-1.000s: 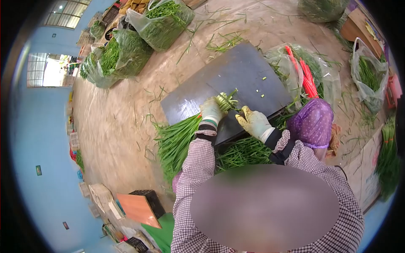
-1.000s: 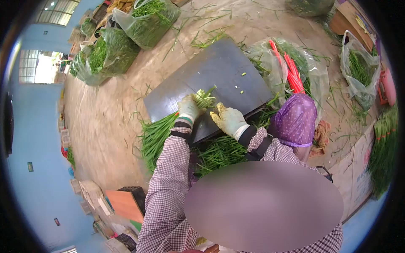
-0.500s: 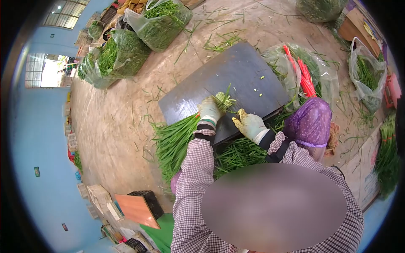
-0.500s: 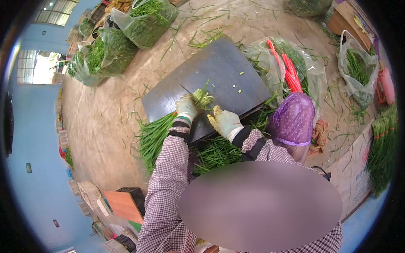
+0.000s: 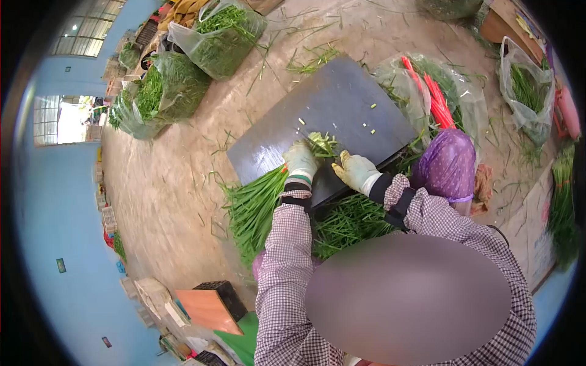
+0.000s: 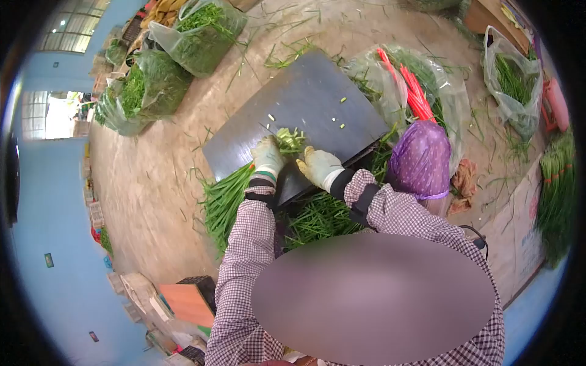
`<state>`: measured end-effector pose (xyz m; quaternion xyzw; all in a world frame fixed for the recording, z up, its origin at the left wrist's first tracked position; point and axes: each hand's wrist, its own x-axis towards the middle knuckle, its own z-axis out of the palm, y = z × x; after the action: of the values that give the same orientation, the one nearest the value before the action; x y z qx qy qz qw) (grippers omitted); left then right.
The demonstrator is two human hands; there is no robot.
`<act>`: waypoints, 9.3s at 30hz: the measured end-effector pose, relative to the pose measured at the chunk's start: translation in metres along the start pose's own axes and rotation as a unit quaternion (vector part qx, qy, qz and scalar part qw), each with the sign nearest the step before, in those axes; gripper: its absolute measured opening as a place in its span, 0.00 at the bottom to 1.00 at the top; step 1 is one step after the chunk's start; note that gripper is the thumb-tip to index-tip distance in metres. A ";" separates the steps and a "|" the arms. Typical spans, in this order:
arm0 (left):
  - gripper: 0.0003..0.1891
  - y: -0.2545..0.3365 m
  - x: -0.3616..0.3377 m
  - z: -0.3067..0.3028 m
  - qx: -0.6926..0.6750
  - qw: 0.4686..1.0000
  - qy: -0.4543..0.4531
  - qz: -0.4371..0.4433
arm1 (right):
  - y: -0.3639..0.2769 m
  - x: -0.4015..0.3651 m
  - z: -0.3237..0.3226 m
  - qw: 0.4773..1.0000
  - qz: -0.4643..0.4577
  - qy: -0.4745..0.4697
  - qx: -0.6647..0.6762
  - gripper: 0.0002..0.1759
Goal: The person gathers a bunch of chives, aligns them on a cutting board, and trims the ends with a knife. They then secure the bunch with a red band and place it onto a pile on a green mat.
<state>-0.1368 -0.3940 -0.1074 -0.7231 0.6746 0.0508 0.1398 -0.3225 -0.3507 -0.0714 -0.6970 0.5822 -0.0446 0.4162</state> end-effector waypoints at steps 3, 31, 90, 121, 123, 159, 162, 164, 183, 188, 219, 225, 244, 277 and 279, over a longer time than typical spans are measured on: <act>0.34 0.001 0.008 0.003 -0.025 0.999 -0.033 -0.019 | -0.009 0.024 0.005 0.998 -0.035 0.030 0.050 0.25; 0.67 -0.024 -0.090 -0.030 -0.023 0.998 0.040 0.044 | 0.021 0.046 -0.002 0.983 -0.018 0.184 -0.006 0.21; 0.31 0.003 -0.286 0.011 -0.979 0.069 0.095 -0.169 | -0.059 -0.137 -0.042 0.832 -0.550 0.049 0.050 0.13; 0.37 -0.057 -0.276 -0.005 -0.977 0.075 0.162 -0.114 | -0.069 -0.239 -0.213 0.789 -0.521 0.315 0.076 0.02; 0.41 -0.063 -0.293 -0.030 -0.980 0.085 0.162 -0.077 | -0.050 -0.225 -0.201 0.850 -0.507 -0.015 -0.140 0.08; 0.17 -0.037 -0.437 -0.082 -0.708 0.221 0.664 -0.092 | -0.249 -0.230 0.043 0.692 -0.595 -0.394 0.110 0.73; 0.19 -0.067 -0.486 -0.081 -0.612 0.190 0.734 -0.223 | -0.237 -0.244 0.065 0.670 -0.535 -0.504 0.101 0.69; 0.21 -0.064 -0.533 -0.081 -0.658 0.087 0.730 -0.162 | -0.242 -0.273 0.078 0.665 -0.546 -0.507 0.060 0.60; 0.18 0.120 -0.694 0.088 -0.402 0.055 0.724 -0.559 | -0.225 -0.337 0.117 0.473 -0.738 -0.479 -0.054 0.47; 0.29 0.186 -0.827 0.086 -0.262 -0.177 0.694 -0.647 | -0.222 -0.270 0.106 0.619 -0.624 -0.476 0.008 0.38; 0.22 0.026 -0.705 0.103 -0.081 0.403 0.514 -0.752 | -0.163 -0.071 0.001 0.753 -0.560 -0.345 -0.008 0.19; 0.15 -0.099 -0.568 -0.030 -0.237 0.524 0.703 -0.418 | -0.144 -0.088 -0.027 0.794 -0.588 -0.142 -0.062 0.20; 0.39 -0.077 -0.062 0.051 -0.374 0.894 0.203 -0.138 | 0.079 0.068 0.001 0.913 -0.114 0.154 -0.361 0.48; 0.26 0.160 -0.031 0.001 -0.481 0.707 -0.004 0.518 | 0.088 0.025 -0.113 0.936 -0.167 0.234 0.205 0.30; 0.24 0.158 -0.033 0.010 -0.473 0.757 0.019 0.451 | 0.090 0.024 -0.107 0.938 -0.166 0.236 0.194 0.31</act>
<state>-0.2947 -0.3674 -0.1291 -0.3101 0.8153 0.4064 -0.2720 -0.4425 -0.4255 -0.0692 -0.6587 0.5199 -0.3885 0.3806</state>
